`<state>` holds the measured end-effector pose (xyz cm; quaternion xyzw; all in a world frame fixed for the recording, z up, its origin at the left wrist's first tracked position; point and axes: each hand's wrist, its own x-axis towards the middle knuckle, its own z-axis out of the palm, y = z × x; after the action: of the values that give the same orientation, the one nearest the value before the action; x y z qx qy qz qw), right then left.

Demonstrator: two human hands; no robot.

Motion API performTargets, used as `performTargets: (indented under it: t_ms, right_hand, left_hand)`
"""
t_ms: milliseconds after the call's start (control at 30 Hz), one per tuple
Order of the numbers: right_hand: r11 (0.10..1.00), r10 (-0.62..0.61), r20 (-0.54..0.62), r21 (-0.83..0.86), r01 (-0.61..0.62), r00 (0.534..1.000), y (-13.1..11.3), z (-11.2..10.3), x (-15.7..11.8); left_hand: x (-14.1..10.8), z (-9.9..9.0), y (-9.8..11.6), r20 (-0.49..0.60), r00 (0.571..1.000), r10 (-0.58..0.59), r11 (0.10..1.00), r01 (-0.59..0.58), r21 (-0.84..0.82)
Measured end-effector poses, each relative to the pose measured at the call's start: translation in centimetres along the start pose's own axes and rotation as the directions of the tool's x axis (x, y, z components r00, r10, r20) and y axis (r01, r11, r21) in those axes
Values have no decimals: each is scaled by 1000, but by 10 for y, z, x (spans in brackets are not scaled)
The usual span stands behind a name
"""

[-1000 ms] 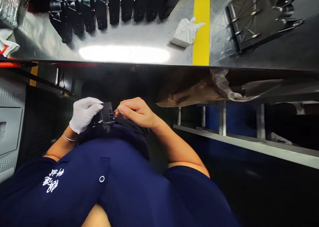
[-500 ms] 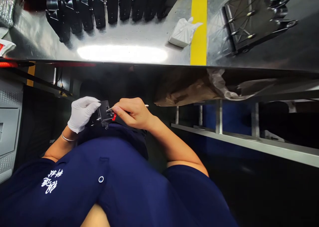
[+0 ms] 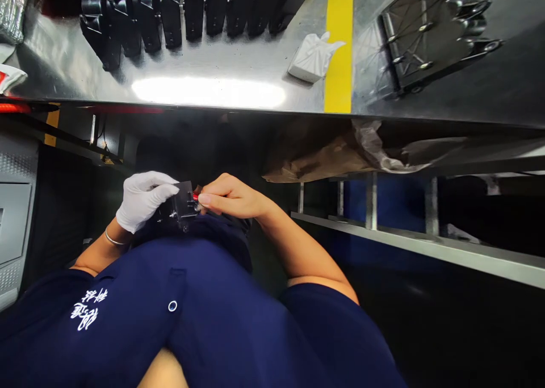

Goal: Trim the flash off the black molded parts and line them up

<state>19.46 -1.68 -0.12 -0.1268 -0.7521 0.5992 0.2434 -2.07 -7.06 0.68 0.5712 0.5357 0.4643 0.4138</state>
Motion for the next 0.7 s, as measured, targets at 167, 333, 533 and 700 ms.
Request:
performTargets:
  t_ms: [167,333,533,700]
  right_hand:
    - [956,-159,-116,-267,123,980,0,3,4]
    - [857,-205,-73,-495,143,976,2,8,9]
    - [868,-148,-45,-485,108,988,4,6,8]
    - [817,-211,-151,-569,89,966,5,7,8]
  left_hand:
    - [6,-7,-1,6,978,209,974,-208,85]
    - [5,-5,-4,46,981,187,979,-191,78]
    - [4,-3,-5,20,996,92,993,-93,70]
    - [5,-1,-8,-54,998,14,999,-12,44]
